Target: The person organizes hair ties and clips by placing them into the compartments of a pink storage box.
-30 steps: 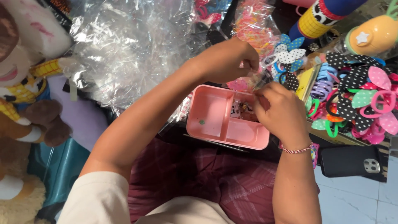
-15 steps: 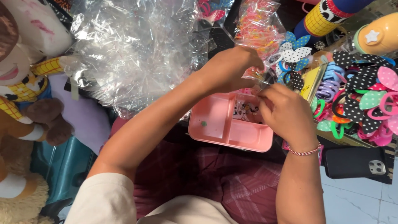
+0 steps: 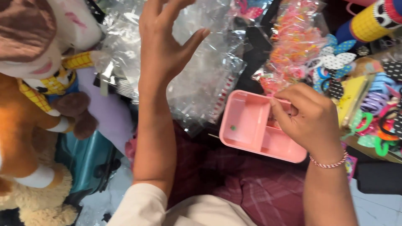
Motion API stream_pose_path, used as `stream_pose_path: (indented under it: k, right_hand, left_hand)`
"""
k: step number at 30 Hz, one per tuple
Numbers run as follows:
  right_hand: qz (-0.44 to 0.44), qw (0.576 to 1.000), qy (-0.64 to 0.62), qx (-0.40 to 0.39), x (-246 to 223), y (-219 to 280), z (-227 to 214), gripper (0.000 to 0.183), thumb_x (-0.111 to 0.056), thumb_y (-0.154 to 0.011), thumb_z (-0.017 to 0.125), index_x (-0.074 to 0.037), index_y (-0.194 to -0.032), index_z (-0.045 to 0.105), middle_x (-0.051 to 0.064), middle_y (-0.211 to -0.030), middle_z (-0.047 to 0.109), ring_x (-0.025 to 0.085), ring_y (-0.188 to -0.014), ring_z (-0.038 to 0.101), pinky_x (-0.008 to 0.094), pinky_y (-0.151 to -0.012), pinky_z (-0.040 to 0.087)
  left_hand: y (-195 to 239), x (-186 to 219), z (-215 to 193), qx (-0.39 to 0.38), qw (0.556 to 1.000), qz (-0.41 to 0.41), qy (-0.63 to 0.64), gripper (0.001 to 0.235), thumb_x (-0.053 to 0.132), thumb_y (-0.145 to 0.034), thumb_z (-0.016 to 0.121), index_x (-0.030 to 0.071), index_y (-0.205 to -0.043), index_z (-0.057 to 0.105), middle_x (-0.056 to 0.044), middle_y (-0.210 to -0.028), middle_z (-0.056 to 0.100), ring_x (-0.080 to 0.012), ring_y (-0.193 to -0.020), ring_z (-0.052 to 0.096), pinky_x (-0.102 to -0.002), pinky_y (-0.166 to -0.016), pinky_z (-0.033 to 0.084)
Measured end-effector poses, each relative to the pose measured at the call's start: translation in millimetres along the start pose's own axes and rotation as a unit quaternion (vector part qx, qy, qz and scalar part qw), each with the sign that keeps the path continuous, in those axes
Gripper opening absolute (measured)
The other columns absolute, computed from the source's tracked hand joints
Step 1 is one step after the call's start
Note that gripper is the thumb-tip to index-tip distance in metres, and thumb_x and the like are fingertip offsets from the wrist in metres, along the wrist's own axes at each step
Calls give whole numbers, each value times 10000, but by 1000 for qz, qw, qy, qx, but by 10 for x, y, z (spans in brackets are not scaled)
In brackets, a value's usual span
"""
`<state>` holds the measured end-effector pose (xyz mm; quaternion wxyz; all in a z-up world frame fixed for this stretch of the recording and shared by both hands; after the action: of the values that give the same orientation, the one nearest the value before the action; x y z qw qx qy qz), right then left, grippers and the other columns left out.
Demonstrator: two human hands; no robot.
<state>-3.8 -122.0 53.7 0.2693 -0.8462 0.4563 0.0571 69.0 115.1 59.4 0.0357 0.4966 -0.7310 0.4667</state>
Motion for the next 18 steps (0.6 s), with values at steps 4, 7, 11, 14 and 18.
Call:
stream_pose_path:
  k: [4,7,11,14,18]
  right_hand:
    - [-42,994,77,-68,-82,-291,175,106,-182,-841,603,-76,-846,609,19,-799,570,174,-651,549,281,-493,410]
    - [-9,977,148,-155,-115,-565,360,175,-302,-809,568,-166,-905,623,-32,-839,563,215,-652,575,376,-402,439]
    - [110,929,187,-301,-70,-827,663,450,-441,-783,517,-151,-1128,511,63,-986,553,341,-820,568,496,-577,468]
    - [116,929,197,-290,-108,-980,793,557,-484,-770,525,-140,-1201,443,105,-981,540,413,-753,575,524,-558,459]
    - [154,934,163,-278,-102,-1085,885,643,-493,-766,526,-118,-1270,391,139,-1053,565,398,-830,570,527,-585,461]
  left_hand:
    - [181,-277,-152,-95,989,-64,-98,580,340,-847,751,150,-1230,360,-160,-1249,321,-339,-1181,295,-469,-948,226]
    - [294,-473,-93,-203,956,-158,-141,1150,596,-665,880,201,-1403,92,-194,-1427,-7,-399,-1319,-30,-578,-1053,70]
    - [359,-557,1,-251,941,-199,-112,1197,407,-618,904,233,-1381,-1,-203,-1433,-11,-401,-1321,-5,-557,-1025,51]
    - [343,-574,-43,-217,961,-149,-83,1011,306,-682,846,190,-1355,100,-207,-1402,125,-389,-1299,125,-517,-1010,138]
    - [233,-480,-217,-133,985,-97,44,493,28,-693,722,41,-1096,438,-120,-1052,461,-275,-979,469,-346,-777,406]
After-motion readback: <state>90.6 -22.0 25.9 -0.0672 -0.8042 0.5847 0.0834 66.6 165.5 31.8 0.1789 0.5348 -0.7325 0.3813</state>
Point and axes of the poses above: each hand's wrist, its own y-axis away from the middle knuckle, its own z-axis out of the palm, x = y × z, the point moved 4 cm from there along -y, towards the middle knuckle
